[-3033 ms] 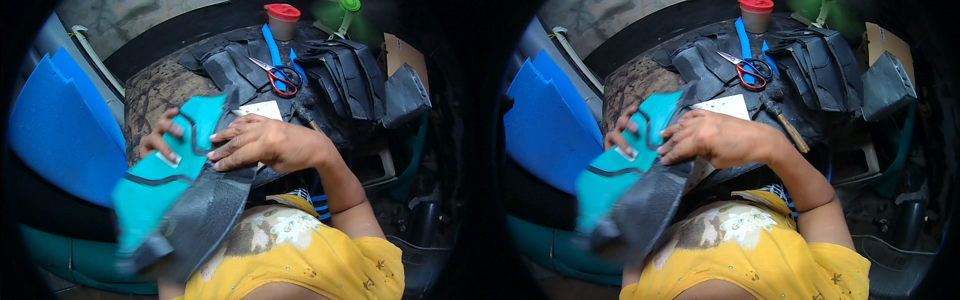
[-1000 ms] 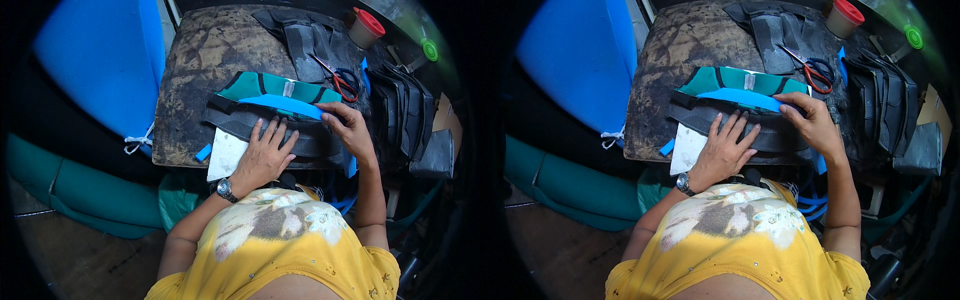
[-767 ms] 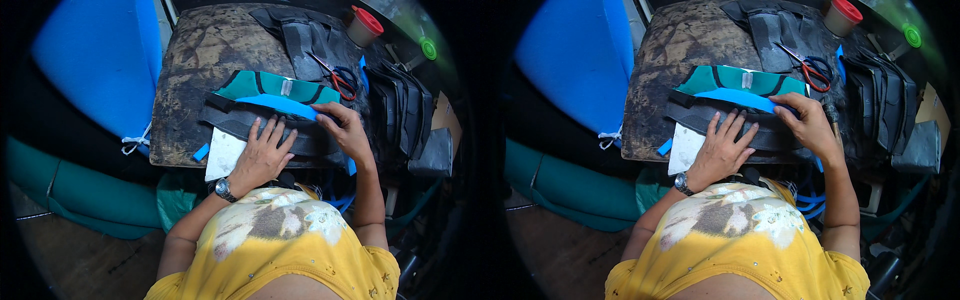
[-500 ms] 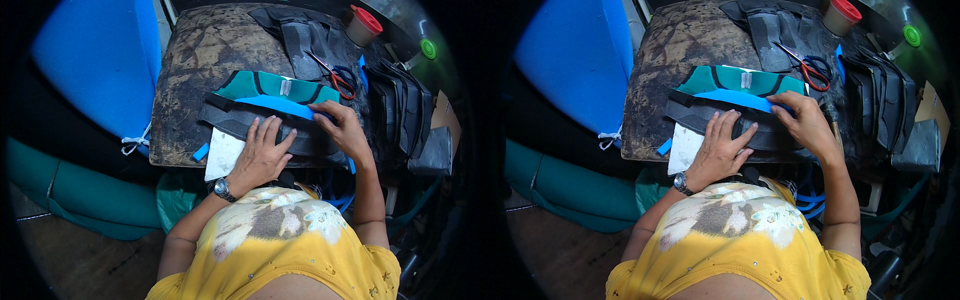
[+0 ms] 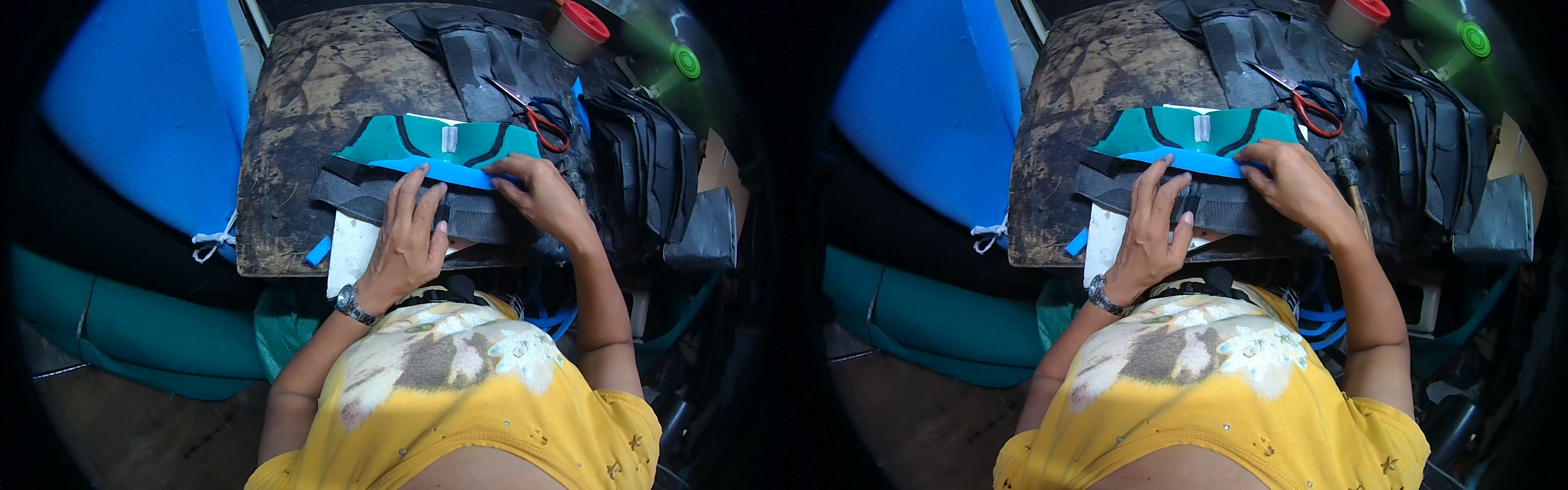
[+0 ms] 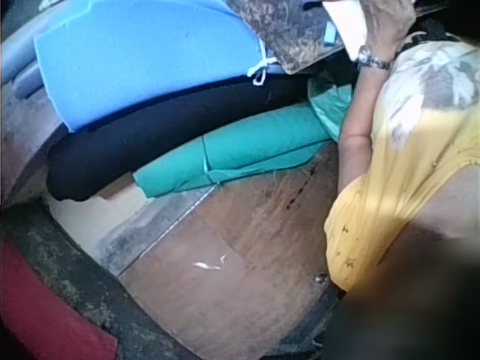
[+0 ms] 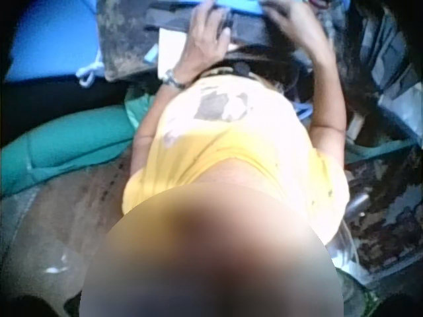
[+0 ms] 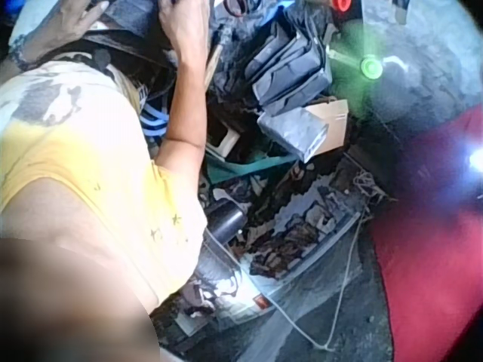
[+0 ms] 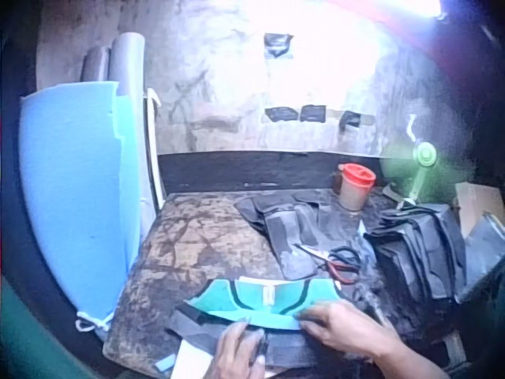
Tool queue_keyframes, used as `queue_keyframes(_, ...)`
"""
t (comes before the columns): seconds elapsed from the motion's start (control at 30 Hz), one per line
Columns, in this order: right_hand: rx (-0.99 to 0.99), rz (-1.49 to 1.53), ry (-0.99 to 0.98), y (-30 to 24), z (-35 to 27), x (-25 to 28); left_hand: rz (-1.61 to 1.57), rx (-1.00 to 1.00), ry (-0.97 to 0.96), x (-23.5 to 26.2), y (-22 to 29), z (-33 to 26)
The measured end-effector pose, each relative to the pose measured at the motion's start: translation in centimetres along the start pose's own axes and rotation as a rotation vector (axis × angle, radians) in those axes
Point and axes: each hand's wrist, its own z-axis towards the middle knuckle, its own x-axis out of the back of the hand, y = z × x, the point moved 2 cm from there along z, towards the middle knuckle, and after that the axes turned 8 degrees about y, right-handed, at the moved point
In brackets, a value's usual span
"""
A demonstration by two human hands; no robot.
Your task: The person assembles a shoe-like item by placing a black fabric piece over a green foam insole, then uses a wooden mallet to press and shape the edges. The person repeatedly lifts, repositions, and taps the assembly to secure the fabric to the foam.
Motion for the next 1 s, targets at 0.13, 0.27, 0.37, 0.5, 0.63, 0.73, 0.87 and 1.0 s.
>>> queue_keyframes(0.13, 0.028, -0.038, 0.027, 0.3, 0.2, 0.0, 0.13, 0.019, -0.041, -1.0, -0.4, 0.3)
queue_keyframes(0.27, -0.097, 0.126, 0.027, 0.3, 0.7, 0.5, 0.253, 0.005, -0.12, -1.4, -0.7, 0.6)
queue_keyframes(0.37, -0.16, 0.171, -0.02, 0.2, 1.5, 1.0, 0.272, -0.046, -0.128, -1.6, -0.2, 1.3)
queue_keyframes(0.5, -0.167, 0.163, -0.061, -0.2, 2.3, 1.5, 0.357, -0.039, -0.225, -1.6, 0.5, 2.3)
queue_keyframes(0.63, -0.185, -0.076, -0.146, 0.1, 2.3, 2.9, 0.513, -0.141, -0.25, -1.8, 1.2, 3.1)
queue_keyframes(0.73, -0.236, -0.208, -0.143, 0.7, 2.0, 4.1, 0.613, -0.263, -0.214, -2.1, 1.3, 3.6)
queue_keyframes(0.87, -0.14, -0.211, -0.154, 2.2, 1.5, 4.4, 0.503, -0.358, -0.231, -3.1, 1.0, 4.5)
queue_keyframes(1.0, -0.158, -0.047, -0.182, 6.2, 2.7, 4.7, 0.451, -0.389, -0.23, -3.5, 0.9, 4.9)
